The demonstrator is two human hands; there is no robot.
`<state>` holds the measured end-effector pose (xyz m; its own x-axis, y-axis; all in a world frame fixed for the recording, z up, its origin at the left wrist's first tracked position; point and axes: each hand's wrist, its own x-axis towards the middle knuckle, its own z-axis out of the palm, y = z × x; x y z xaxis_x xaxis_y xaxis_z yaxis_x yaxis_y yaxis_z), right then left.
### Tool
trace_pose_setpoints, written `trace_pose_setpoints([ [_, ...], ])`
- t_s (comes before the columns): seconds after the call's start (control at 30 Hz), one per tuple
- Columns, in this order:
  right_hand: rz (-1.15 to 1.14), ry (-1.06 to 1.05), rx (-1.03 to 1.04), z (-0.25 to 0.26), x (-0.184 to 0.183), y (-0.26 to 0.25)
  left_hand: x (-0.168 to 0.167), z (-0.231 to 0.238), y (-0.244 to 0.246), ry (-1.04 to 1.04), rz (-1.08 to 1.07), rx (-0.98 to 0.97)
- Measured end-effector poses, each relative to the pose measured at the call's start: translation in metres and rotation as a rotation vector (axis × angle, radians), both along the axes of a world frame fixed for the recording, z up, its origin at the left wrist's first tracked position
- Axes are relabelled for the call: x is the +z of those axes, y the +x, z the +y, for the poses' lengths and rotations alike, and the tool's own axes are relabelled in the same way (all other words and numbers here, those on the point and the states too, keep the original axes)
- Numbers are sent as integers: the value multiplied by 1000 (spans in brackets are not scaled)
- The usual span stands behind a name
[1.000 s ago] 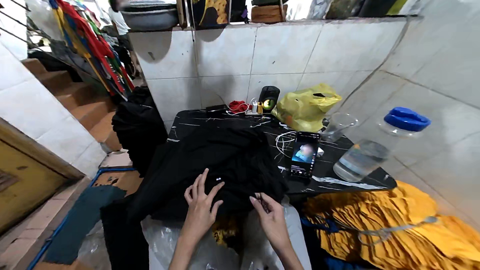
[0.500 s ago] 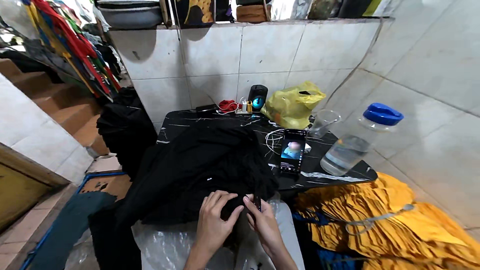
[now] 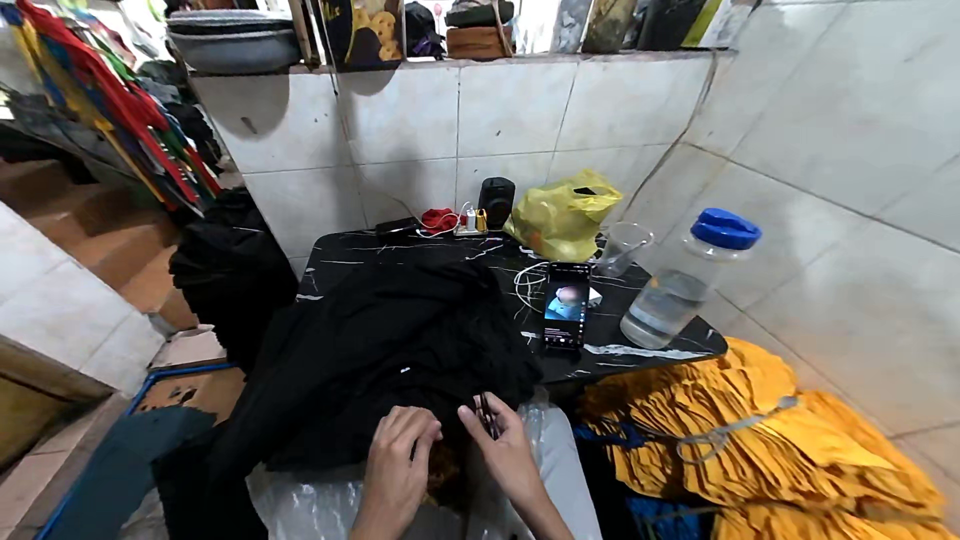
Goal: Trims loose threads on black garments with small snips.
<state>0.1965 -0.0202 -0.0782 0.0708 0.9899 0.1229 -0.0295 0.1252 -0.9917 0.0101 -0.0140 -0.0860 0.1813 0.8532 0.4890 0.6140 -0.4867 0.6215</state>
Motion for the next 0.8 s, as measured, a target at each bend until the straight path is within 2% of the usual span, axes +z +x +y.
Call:
trace_pose_setpoints([
  [0.1,-141,66,-53,-1,-3,-5,0,5,-21,39,269,264],
  [0.17,-443,143,-209,-3,-4,-7,-3,4,-43,22,318,396],
  [0.23,-721,244,-334,-5,-5,-9,6,-7,-66,-105,299,461],
  [0.3,-882,259,-311,-8,-3,-12,15,-18,-86,-294,269,470],
  [0.37,-976,165,-194,-9,0,-19,16,-21,-103,-391,134,441],
  [0.43,-1065,2,-34,-8,8,-25,13,-18,-112,-362,-127,434],
  [0.53,-1149,-174,118,-3,13,-29,12,-7,-108,-258,-730,464],
  [0.63,-1164,-199,117,-2,14,-28,15,1,-94,-362,-1282,433],
  [0.7,-1145,-168,90,-2,13,-23,17,2,-86,-427,-1394,397],
  [0.8,-1000,38,56,-1,3,-14,20,-3,-80,-410,-1240,334],
])
